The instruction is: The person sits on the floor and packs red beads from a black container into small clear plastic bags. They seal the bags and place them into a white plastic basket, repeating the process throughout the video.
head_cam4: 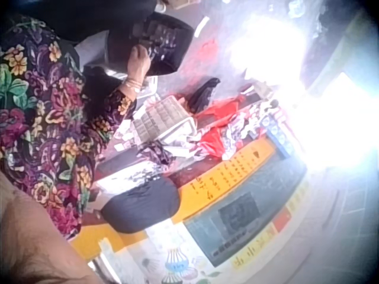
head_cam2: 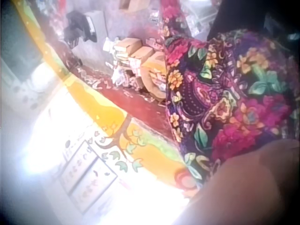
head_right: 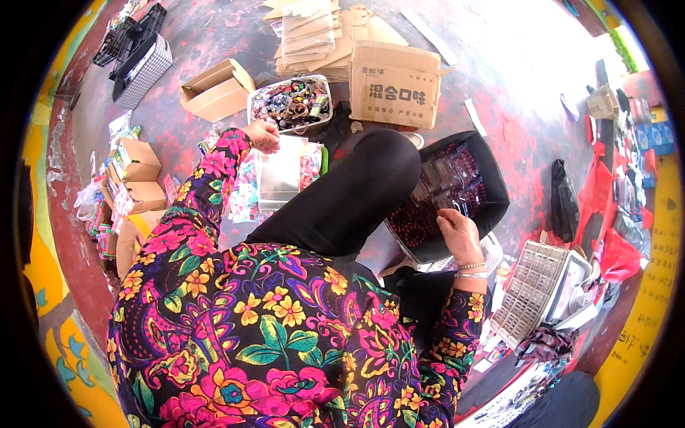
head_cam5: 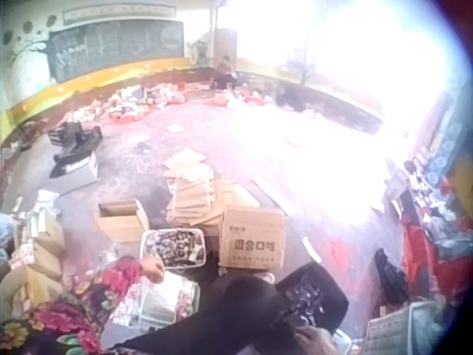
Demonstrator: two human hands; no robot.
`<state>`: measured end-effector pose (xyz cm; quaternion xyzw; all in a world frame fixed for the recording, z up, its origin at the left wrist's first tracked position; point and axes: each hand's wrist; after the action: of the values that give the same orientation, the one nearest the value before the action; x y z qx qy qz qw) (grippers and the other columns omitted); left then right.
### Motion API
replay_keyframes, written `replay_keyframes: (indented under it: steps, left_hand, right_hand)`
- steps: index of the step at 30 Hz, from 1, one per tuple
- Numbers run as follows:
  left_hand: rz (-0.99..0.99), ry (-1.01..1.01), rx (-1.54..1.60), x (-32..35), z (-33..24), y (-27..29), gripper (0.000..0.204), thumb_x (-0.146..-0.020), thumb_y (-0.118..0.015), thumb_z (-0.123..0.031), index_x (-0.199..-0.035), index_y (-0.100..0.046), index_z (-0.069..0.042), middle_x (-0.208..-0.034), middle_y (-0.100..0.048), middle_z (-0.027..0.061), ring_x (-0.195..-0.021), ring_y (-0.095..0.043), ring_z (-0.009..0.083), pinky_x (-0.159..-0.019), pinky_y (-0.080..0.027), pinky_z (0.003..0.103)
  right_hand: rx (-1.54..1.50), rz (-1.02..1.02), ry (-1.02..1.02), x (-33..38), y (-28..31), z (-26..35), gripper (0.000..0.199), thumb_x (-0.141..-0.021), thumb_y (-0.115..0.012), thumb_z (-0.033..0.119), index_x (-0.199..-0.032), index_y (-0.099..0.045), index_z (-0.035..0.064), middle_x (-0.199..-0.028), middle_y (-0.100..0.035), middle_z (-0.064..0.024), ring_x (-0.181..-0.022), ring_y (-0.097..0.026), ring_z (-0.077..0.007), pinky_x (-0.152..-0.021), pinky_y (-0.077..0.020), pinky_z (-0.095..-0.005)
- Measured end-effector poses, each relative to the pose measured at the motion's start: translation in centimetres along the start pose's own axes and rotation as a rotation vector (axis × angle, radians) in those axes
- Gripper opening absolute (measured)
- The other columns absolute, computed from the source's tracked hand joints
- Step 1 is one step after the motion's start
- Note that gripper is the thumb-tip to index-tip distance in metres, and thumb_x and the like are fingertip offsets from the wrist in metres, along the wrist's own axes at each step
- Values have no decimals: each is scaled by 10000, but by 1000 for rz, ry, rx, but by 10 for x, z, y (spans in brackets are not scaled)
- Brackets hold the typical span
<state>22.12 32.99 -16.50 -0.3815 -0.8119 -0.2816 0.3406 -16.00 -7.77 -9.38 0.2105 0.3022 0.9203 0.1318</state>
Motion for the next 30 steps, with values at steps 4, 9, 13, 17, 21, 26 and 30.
replay_keyframes:
  steps: [4, 9, 13, 17, 21, 26, 30]
  left_hand:
    - [-102, 10, 193, 10, 10, -15, 149, -871, -549, -148, -966, -512, -39, -848, -653, 143, -747, -665, 248, -638, -559, 355]
    - [-206, -38, 374, 8, 30, -19, 166, -861, -565, -165, -962, -548, -34, -847, -650, 130, -739, -659, 241, -643, -556, 342]
    - [-185, -65, 429, 17, 32, -31, 188, -824, -620, -142, -977, -584, -38, -835, -653, 91, -730, -654, 198, -642, -550, 306]
    - [-200, -73, 295, 17, 44, -36, 222, -757, -696, -127, -928, -620, -8, -819, -649, 92, -691, -639, 172, -622, -533, 294]
    - [-294, -122, 151, 17, 52, -43, 233, -824, -620, -170, -967, -594, 12, -787, -635, 125, -616, -627, 189, -546, -514, 295]
    - [-360, -40, 283, 16, 51, -51, 275, -902, -474, -245, -1063, -523, -27, -797, -619, 164, -587, -622, 228, -517, -512, 314]
    - [-393, -19, 344, 21, 48, -61, 296, -926, -402, -293, -1099, -493, -71, -815, -616, 175, -575, -627, 247, -497, -517, 329]
  right_hand:
    - [22, 7, -4, 0, 1, 1, 232, -817, -587, 188, -962, -637, 15, -753, -638, -129, -698, -618, -214, -658, -471, -304]
    - [18, 9, 0, -2, -2, -2, 237, -818, -585, 194, -966, -636, 16, -755, -638, -131, -704, -619, -217, -663, -471, -307]
    - [20, 15, -7, -1, 0, 2, 234, -817, -586, 191, -966, -636, 17, -756, -638, -134, -706, -622, -222, -661, -472, -307]
    - [21, 4, 19, -2, -1, -2, 227, -816, -587, 187, -960, -637, 19, -755, -638, -136, -703, -622, -228, -661, -473, -309]
    - [39, 2, 26, -1, -1, 1, 223, -815, -587, 190, -951, -640, 21, -755, -638, -139, -699, -623, -233, -659, -474, -311]
    - [22, 2, 34, -3, -3, -3, 222, -813, -589, 191, -947, -641, 22, -751, -639, -139, -695, -624, -236, -656, -475, -314]
    - [35, -2, 27, -1, -1, -1, 222, -813, -590, 189, -947, -641, 19, -745, -637, -137, -691, -622, -228, -654, -474, -311]
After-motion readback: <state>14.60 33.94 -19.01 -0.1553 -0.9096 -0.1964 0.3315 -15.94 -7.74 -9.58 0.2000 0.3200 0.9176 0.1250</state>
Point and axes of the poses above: each hand's wrist, its own x-axis away from the middle knuckle, its own y-axis out of the back of the hand, z = x × y
